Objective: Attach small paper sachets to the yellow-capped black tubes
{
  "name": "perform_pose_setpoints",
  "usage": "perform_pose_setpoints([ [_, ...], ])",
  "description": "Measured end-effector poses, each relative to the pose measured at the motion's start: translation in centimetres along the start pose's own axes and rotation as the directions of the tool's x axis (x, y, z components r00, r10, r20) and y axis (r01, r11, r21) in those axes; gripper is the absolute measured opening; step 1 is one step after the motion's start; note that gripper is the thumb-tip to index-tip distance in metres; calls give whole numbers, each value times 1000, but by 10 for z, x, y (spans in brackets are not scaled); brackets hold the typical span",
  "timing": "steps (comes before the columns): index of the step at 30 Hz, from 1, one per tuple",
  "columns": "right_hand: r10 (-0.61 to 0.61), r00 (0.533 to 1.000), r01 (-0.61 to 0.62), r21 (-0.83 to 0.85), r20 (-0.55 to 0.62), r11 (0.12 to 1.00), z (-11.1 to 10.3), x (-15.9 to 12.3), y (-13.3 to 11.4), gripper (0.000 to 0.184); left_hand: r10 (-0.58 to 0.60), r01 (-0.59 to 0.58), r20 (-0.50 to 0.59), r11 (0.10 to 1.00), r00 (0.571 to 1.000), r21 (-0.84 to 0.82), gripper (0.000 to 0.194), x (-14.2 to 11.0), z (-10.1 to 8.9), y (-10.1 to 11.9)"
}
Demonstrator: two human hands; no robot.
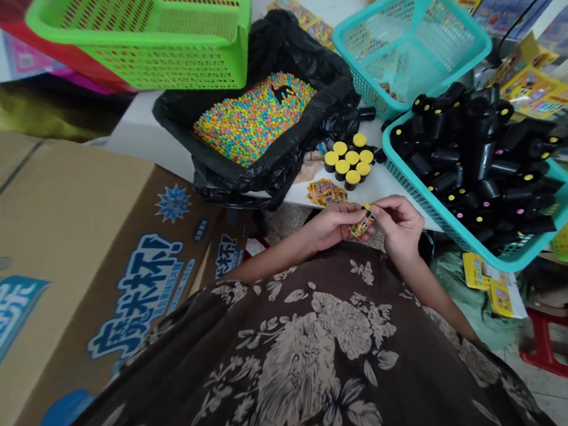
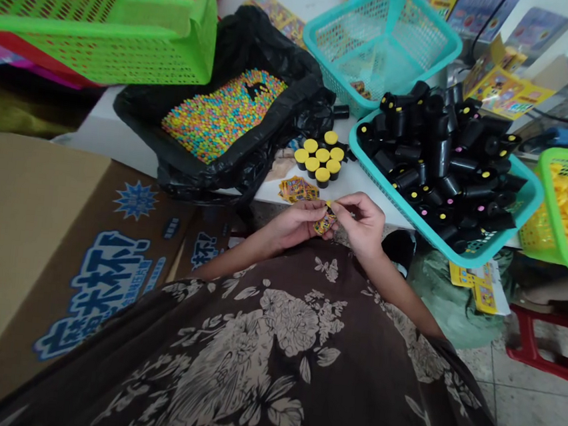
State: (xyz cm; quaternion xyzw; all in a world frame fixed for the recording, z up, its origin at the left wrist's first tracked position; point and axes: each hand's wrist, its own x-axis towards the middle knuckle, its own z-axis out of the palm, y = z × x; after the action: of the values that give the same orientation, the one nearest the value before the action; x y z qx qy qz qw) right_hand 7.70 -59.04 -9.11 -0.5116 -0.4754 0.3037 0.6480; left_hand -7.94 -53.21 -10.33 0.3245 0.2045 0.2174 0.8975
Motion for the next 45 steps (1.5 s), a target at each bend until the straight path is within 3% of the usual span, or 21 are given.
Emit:
perform_pose_setpoints([
  [7,-45,999,45,-9,-13,999,-7,4,9,28,0,-2,52,999,999,36,39,2,-3,-4],
  [12,-121,967,153,-132,224,979,-12,5,-5,18,37,-38,30,999,999,34,39,1,-1,3],
  [14,-144,954,192,-169,263,967,-14,6,-10,17,52,-53,18,998,998,20,37,1,0,6],
  [24,-47,981,63,-83,186,995,-15,2,3,21,62,-62,-51,998,997,-9,49,-1,3,4],
  [28,-136,978,164,-175,160,971,-14,2,2,14,82,-77,-106,996,991,52,44,-4,7,6],
  [32,-207,956,262,-284,210,922,-13,4,-2,16,153,-139,-175,986,973,91,37,-5,11,7],
  [36,-261,925,337,-279,275,899,-11,5,-3,12,226,-211,-213,973,950,91,41,-4,13,5],
  [40,-271,927,334,-244,258,910,-10,4,-2,12,235,-221,-233,971,944,87,47,-2,14,3],
  [45,-209,930,291,-259,301,921,-11,3,1,19,281,-251,-280,958,918,139,38,1,9,3],
])
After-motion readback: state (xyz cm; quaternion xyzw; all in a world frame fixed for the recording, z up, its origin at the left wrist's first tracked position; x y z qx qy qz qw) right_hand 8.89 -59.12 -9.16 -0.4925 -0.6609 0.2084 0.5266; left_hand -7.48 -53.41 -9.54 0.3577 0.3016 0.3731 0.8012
